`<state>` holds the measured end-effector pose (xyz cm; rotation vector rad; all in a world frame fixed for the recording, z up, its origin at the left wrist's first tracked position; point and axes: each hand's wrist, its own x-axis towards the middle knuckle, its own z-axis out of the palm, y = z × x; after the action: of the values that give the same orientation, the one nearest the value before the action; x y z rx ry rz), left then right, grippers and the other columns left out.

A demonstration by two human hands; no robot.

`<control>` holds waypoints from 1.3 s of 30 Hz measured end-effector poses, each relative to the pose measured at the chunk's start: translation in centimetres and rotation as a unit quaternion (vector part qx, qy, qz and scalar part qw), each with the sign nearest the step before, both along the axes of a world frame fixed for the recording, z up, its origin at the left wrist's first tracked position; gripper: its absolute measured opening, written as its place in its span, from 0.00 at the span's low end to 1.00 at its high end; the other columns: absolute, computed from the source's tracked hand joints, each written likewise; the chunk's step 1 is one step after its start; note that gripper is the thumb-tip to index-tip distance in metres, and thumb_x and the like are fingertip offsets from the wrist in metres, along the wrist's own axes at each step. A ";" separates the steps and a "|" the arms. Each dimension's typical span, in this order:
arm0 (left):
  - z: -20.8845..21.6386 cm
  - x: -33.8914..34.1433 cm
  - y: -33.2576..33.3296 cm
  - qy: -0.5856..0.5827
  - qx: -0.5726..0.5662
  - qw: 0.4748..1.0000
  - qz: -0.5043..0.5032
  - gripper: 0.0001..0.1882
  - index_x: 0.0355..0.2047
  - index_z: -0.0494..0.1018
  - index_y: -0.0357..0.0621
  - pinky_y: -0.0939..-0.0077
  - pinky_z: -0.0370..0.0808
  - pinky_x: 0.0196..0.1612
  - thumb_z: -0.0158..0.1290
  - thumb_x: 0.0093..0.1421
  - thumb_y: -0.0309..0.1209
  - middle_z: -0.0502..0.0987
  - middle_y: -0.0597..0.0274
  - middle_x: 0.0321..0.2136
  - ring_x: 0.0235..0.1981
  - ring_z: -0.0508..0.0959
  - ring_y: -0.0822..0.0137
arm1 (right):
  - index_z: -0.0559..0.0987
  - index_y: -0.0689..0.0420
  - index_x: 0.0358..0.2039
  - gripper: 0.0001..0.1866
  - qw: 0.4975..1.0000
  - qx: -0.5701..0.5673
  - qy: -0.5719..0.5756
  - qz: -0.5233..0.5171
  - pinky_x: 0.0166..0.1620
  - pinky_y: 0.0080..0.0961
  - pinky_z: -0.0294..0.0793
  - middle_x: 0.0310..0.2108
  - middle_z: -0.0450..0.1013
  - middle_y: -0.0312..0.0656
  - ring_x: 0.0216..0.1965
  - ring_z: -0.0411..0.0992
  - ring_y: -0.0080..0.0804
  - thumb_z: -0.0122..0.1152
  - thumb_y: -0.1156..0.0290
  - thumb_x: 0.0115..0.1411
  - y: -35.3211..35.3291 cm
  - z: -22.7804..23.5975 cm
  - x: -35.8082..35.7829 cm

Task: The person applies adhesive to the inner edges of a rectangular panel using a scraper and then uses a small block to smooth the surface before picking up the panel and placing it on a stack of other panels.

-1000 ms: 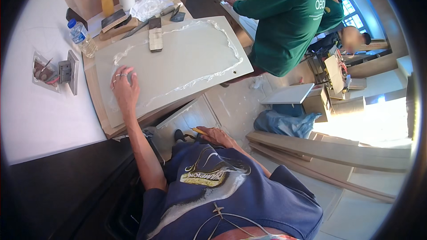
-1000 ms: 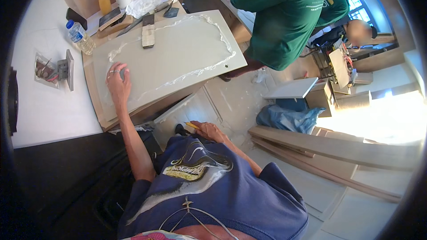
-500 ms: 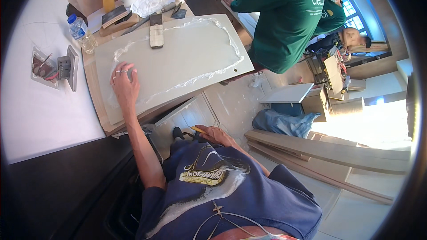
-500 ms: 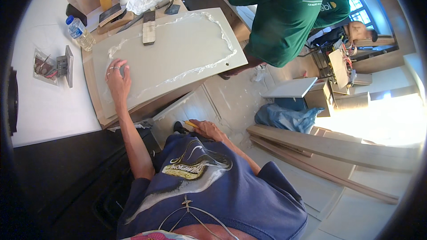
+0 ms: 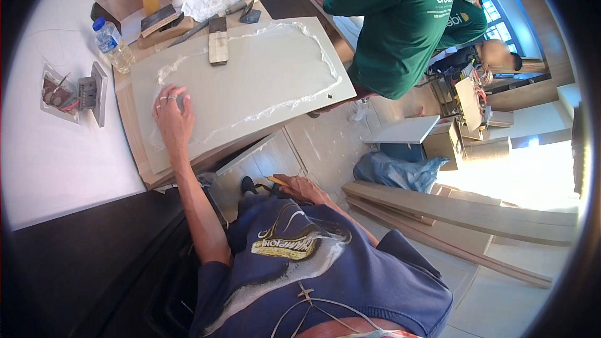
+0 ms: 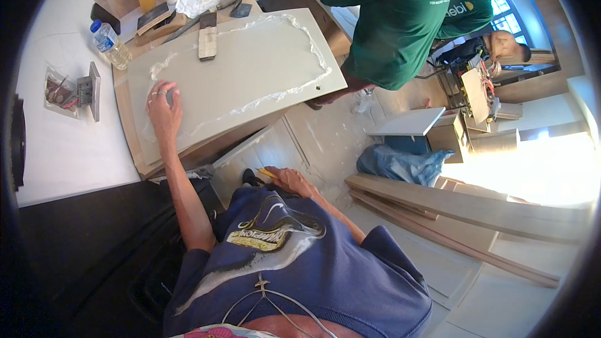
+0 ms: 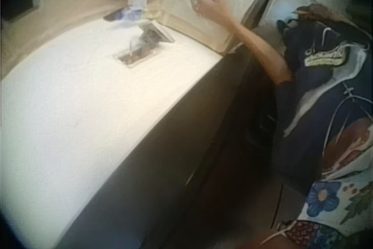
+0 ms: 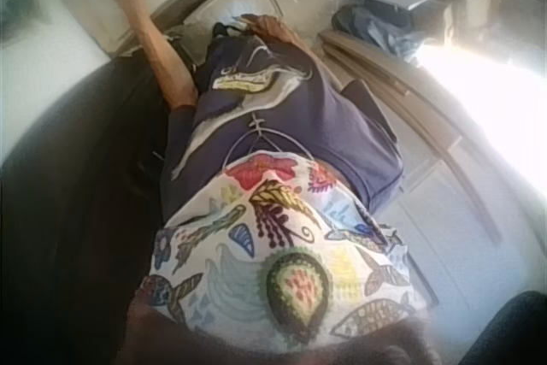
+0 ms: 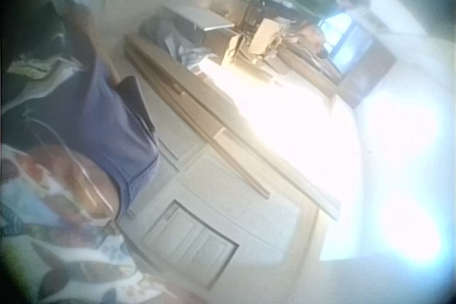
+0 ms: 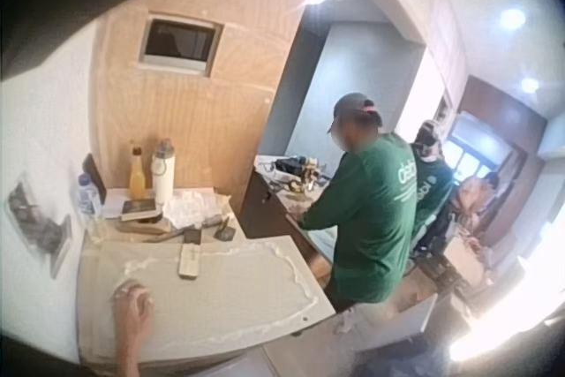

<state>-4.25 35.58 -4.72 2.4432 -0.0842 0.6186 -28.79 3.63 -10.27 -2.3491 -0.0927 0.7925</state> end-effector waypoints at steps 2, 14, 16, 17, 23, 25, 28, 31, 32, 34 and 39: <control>-0.1 0.0 0.1 -0.003 0.000 1.000 0.000 0.12 0.48 0.79 0.51 0.51 0.62 0.66 0.57 0.64 0.33 0.76 0.61 0.57 0.62 0.72 0.56 | 0.66 0.45 0.69 0.27 1.000 0.001 -0.002 0.002 0.50 0.50 0.74 0.43 0.80 0.55 0.47 0.78 0.57 0.55 0.58 0.71 0.1 0.2 0.1; 0.2 -0.1 0.0 0.016 0.003 1.000 0.005 0.12 0.48 0.79 0.51 0.51 0.62 0.66 0.57 0.64 0.33 0.76 0.61 0.57 0.62 0.72 0.56 | 0.68 0.48 0.67 0.28 1.000 0.002 0.016 0.008 0.52 0.48 0.76 0.45 0.80 0.54 0.48 0.78 0.56 0.58 0.63 0.68 0.3 0.2 0.3; 0.1 -0.1 0.0 0.011 -0.002 1.000 0.003 0.12 0.48 0.79 0.51 0.52 0.62 0.66 0.57 0.65 0.33 0.76 0.61 0.57 0.62 0.71 0.55 | 0.66 0.46 0.69 0.27 1.000 0.009 0.009 0.025 0.50 0.49 0.74 0.45 0.80 0.56 0.48 0.78 0.58 0.56 0.60 0.71 0.2 -0.3 0.2; 0.1 -0.1 0.1 0.011 -0.003 1.000 0.004 0.12 0.48 0.79 0.51 0.52 0.62 0.66 0.57 0.65 0.33 0.76 0.61 0.57 0.62 0.71 0.55 | 0.66 0.46 0.69 0.27 1.000 0.008 0.010 0.026 0.50 0.49 0.74 0.45 0.80 0.56 0.48 0.78 0.58 0.56 0.60 0.71 0.2 -0.6 0.1; 0.0 0.0 -0.2 -0.006 0.005 1.000 -0.002 0.12 0.48 0.79 0.51 0.52 0.62 0.66 0.57 0.65 0.34 0.76 0.61 0.57 0.62 0.72 0.56 | 0.69 0.48 0.67 0.27 1.000 -0.017 0.014 -0.002 0.50 0.49 0.76 0.43 0.80 0.54 0.46 0.78 0.56 0.57 0.65 0.68 0.5 0.2 0.0; 0.0 0.0 -0.1 -0.001 -0.002 1.000 -0.003 0.12 0.47 0.79 0.50 0.53 0.62 0.67 0.57 0.64 0.34 0.76 0.60 0.56 0.62 0.71 0.55 | 0.69 0.48 0.67 0.27 1.000 -0.005 0.011 0.004 0.50 0.49 0.76 0.43 0.80 0.54 0.46 0.78 0.56 0.57 0.65 0.68 0.3 -0.4 -0.1; -0.2 0.1 0.1 -0.004 0.008 1.000 -0.002 0.12 0.48 0.80 0.51 0.52 0.62 0.66 0.57 0.65 0.34 0.76 0.62 0.57 0.62 0.72 0.57 | 0.69 0.49 0.67 0.27 1.000 0.013 0.003 0.007 0.50 0.49 0.76 0.43 0.80 0.54 0.45 0.78 0.56 0.57 0.65 0.68 0.1 -1.4 -0.3; -0.2 0.1 0.1 0.000 0.007 1.000 0.003 0.12 0.48 0.80 0.52 0.52 0.62 0.66 0.57 0.64 0.35 0.76 0.62 0.57 0.62 0.72 0.57 | 0.69 0.49 0.67 0.26 1.000 0.028 -0.006 0.004 0.50 0.49 0.76 0.42 0.80 0.54 0.45 0.78 0.56 0.58 0.66 0.68 0.2 -1.4 -0.2; -0.2 0.1 0.0 0.001 0.008 1.000 0.002 0.12 0.48 0.80 0.52 0.52 0.62 0.66 0.57 0.64 0.35 0.76 0.62 0.57 0.62 0.72 0.57 | 0.70 0.49 0.67 0.26 0.999 0.034 -0.009 -0.001 0.50 0.49 0.76 0.42 0.80 0.54 0.45 0.78 0.56 0.58 0.66 0.68 0.1 -1.0 -0.3; -0.2 0.1 -0.1 0.006 0.008 1.000 0.001 0.12 0.48 0.80 0.52 0.52 0.62 0.67 0.57 0.65 0.35 0.76 0.62 0.57 0.62 0.72 0.57 | 0.70 0.49 0.66 0.26 0.999 0.048 -0.017 -0.015 0.50 0.49 0.76 0.43 0.80 0.55 0.45 0.78 0.56 0.58 0.66 0.68 0.2 0.5 -0.4; -0.2 0.1 0.1 0.005 0.009 1.000 0.007 0.12 0.48 0.80 0.52 0.52 0.62 0.67 0.56 0.65 0.36 0.76 0.62 0.57 0.62 0.72 0.57 | 0.70 0.49 0.66 0.26 1.000 0.018 -0.006 0.010 0.49 0.48 0.77 0.43 0.80 0.55 0.45 0.78 0.57 0.59 0.66 0.68 0.2 0.1 0.2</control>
<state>-4.19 35.64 -4.88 2.4661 -0.0696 0.6128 -28.58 3.85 -10.15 -2.3215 -0.1350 0.7802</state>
